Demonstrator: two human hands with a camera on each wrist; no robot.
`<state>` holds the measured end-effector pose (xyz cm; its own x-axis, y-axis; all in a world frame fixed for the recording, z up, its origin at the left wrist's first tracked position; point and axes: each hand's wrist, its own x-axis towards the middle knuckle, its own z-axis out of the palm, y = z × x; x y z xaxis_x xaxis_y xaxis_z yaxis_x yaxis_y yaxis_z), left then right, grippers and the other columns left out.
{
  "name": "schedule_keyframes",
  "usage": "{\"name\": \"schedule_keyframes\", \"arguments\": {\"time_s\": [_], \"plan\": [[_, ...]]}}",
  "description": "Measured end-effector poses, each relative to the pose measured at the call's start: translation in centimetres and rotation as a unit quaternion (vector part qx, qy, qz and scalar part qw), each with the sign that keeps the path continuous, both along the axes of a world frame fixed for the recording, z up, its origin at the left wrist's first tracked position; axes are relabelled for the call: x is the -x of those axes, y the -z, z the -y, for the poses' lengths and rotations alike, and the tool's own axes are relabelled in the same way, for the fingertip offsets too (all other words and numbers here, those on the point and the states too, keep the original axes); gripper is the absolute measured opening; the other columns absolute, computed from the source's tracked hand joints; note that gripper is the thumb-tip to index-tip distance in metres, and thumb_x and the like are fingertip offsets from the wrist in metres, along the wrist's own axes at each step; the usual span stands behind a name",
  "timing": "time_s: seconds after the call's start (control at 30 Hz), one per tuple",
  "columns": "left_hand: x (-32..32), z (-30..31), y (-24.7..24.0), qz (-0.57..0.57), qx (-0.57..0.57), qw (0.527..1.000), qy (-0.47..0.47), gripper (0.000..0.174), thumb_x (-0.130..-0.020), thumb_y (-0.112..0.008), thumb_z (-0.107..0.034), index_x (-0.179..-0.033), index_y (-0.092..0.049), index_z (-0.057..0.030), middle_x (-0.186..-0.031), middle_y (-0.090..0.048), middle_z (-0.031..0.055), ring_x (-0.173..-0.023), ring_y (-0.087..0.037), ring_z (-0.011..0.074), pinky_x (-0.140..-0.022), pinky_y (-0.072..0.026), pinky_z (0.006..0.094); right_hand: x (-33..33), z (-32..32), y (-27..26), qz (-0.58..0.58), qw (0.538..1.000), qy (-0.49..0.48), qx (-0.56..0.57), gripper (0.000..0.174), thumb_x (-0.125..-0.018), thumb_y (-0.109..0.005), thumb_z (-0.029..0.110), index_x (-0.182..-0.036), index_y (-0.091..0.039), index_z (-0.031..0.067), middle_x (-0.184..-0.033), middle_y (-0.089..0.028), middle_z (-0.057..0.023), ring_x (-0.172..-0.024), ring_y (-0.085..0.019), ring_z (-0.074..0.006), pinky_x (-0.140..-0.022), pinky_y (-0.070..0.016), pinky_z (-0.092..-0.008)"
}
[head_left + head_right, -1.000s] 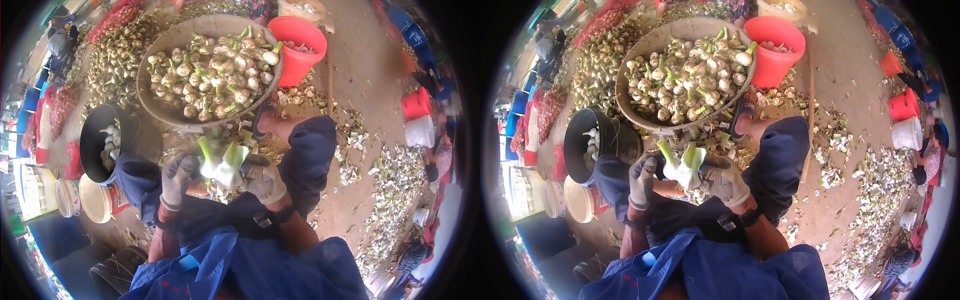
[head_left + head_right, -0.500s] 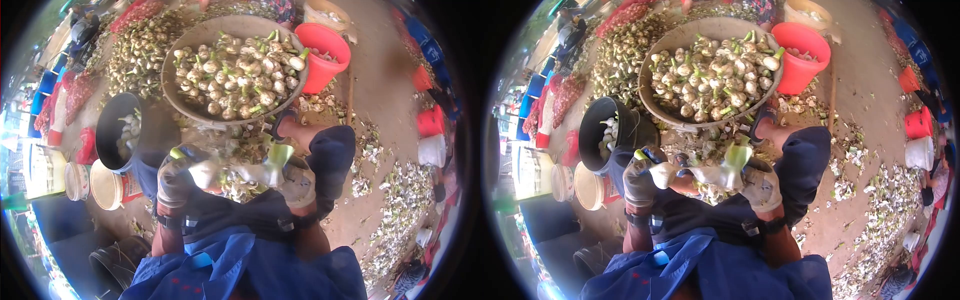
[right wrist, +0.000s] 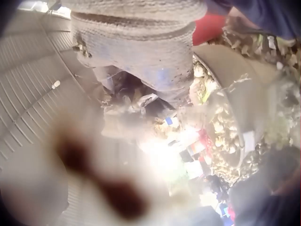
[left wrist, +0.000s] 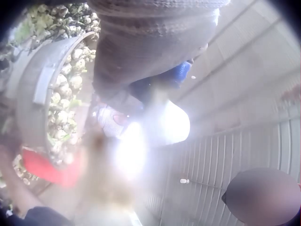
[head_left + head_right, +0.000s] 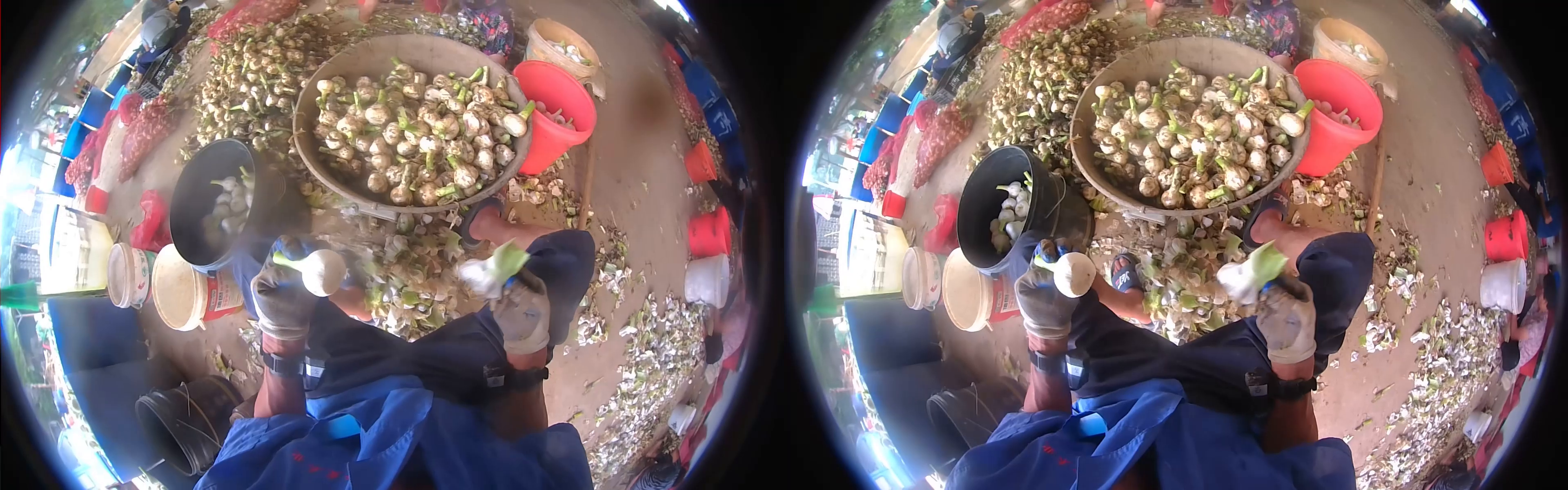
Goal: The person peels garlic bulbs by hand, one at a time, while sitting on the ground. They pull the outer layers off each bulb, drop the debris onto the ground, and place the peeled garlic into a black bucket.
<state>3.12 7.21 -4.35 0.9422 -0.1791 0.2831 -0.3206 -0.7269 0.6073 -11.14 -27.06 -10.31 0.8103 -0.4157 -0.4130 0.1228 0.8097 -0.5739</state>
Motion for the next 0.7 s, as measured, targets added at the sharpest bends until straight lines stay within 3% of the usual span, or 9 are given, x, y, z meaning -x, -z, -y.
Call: {"name": "schedule_keyframes", "arguments": {"time_s": [0.13,0.17,0.2,0.27,0.33,0.43,0.6,0.67,0.7], "plan": [[-1.0,-7.1,5.9,-0.034,0.172,0.984,-0.016,0.023,-0.088,-0.076,-0.011,-0.108,-0.073,0.0002,-0.106,-0.076,0.0082,-0.096,-0.069,0.0119,-0.086,-0.0548,0.0305,-2.2,-3.8,-3.3,-0.067,0.960,-0.217,0.162,0.014,-0.089,-0.074,0.003,-0.099,-0.072,-0.0060,-0.082,-0.071,-0.0050,-0.069,-0.062,-0.0084,-0.064,-0.0504,-0.0248],[-1.7,-5.2,3.1,-0.116,0.390,0.910,-0.077,0.027,-0.084,-0.069,0.004,-0.110,-0.068,0.0008,-0.117,-0.070,0.0107,-0.107,-0.065,0.0184,-0.097,-0.0524,0.0319,-2.5,-4.2,-2.7,-0.066,0.944,-0.251,0.202,0.013,-0.090,-0.074,0.006,-0.097,-0.073,-0.0049,-0.080,-0.070,-0.0027,-0.070,-0.060,-0.0065,-0.063,-0.0482,-0.0239],[-4.4,-11.3,8.1,-0.174,0.747,0.642,0.002,0.024,-0.088,-0.064,0.002,-0.113,-0.067,0.0043,-0.116,-0.070,0.0145,-0.110,-0.066,0.0224,-0.100,-0.0516,0.0351,-2.5,-4.4,-2.1,-0.070,0.926,-0.280,0.244,0.013,-0.090,-0.075,0.008,-0.094,-0.073,-0.0038,-0.078,-0.068,-0.0003,-0.070,-0.058,-0.0046,-0.062,-0.0460,-0.0230],[-5.6,-9.4,2.8,-0.086,0.792,0.605,-0.015,0.034,-0.098,-0.062,-0.013,-0.125,-0.060,0.0084,-0.132,-0.062,0.0208,-0.120,-0.062,0.0272,-0.111,-0.0495,0.0405,-2.8,-4.5,-1.9,-0.079,0.907,-0.290,0.296,0.016,-0.092,-0.076,0.014,-0.088,-0.073,-0.0011,-0.073,-0.065,0.0036,-0.068,-0.052,-0.0015,-0.059,-0.0419,-0.0232],[-7.6,-14.5,6.2,-0.127,0.927,0.350,0.039,0.038,-0.101,-0.061,-0.020,-0.129,-0.058,0.0066,-0.136,-0.059,0.0206,-0.124,-0.060,0.0285,-0.114,-0.0484,0.0432,-2.7,-4.4,-0.9,-0.072,0.926,-0.268,0.254,0.020,-0.095,-0.075,0.019,-0.090,-0.073,-0.0005,-0.070,-0.062,0.0050,-0.065,-0.049,-0.0010,-0.056,-0.0389,-0.0231],[-6.9,-10.3,3.5,-0.194,0.823,0.534,-0.023,0.037,-0.103,-0.060,-0.023,-0.128,-0.059,0.0042,-0.131,-0.063,0.0176,-0.125,-0.059,0.0284,-0.111,-0.0499,0.0443,-2.9,-4.1,-0.4,-0.078,0.945,-0.254,0.191,0.025,-0.096,-0.075,0.024,-0.093,-0.073,-0.0006,-0.070,-0.060,0.0049,-0.064,-0.047,-0.0014,-0.056,-0.0372,-0.0224],[-10.8,-2.6,5.0,-0.332,0.734,0.584,0.099,0.050,-0.103,-0.061,-0.031,-0.142,-0.050,-0.0019,-0.134,-0.063,0.0120,-0.128,-0.056,0.0287,-0.104,-0.0502,0.0427,-3.5,-3.5,0.0,-0.110,0.946,-0.225,0.205,0.023,-0.097,-0.073,0.022,-0.105,-0.073,0.0000,-0.082,-0.065,0.0042,-0.068,-0.050,-0.0029,-0.060,-0.0404,-0.0227],[-12.9,2.2,4.5,-0.077,0.200,0.966,0.146,0.043,-0.099,-0.067,-0.023,-0.133,-0.059,0.0032,-0.120,-0.067,0.0173,-0.117,-0.063,0.0285,-0.094,-0.0549,0.0426,-3.8,-3.4,-0.2,-0.093,0.954,-0.191,0.212,0.023,-0.097,-0.073,0.017,-0.112,-0.072,0.0005,-0.090,-0.069,0.0028,-0.073,-0.055,-0.0036,-0.064,-0.0455,-0.0234],[-14.0,4.2,3.8,-0.137,0.248,0.946,0.155,0.044,-0.100,-0.067,-0.024,-0.135,-0.059,-0.0004,-0.121,-0.067,0.0172,-0.118,-0.063,0.0286,-0.099,-0.0535,0.0409,-3.7,-3.1,1.0,-0.088,0.952,-0.211,0.204,0.023,-0.097,-0.072,0.014,-0.116,-0.070,0.0011,-0.098,-0.071,-0.0004,-0.082,-0.060,-0.0047,-0.073,-0.0503,-0.0233]]}}
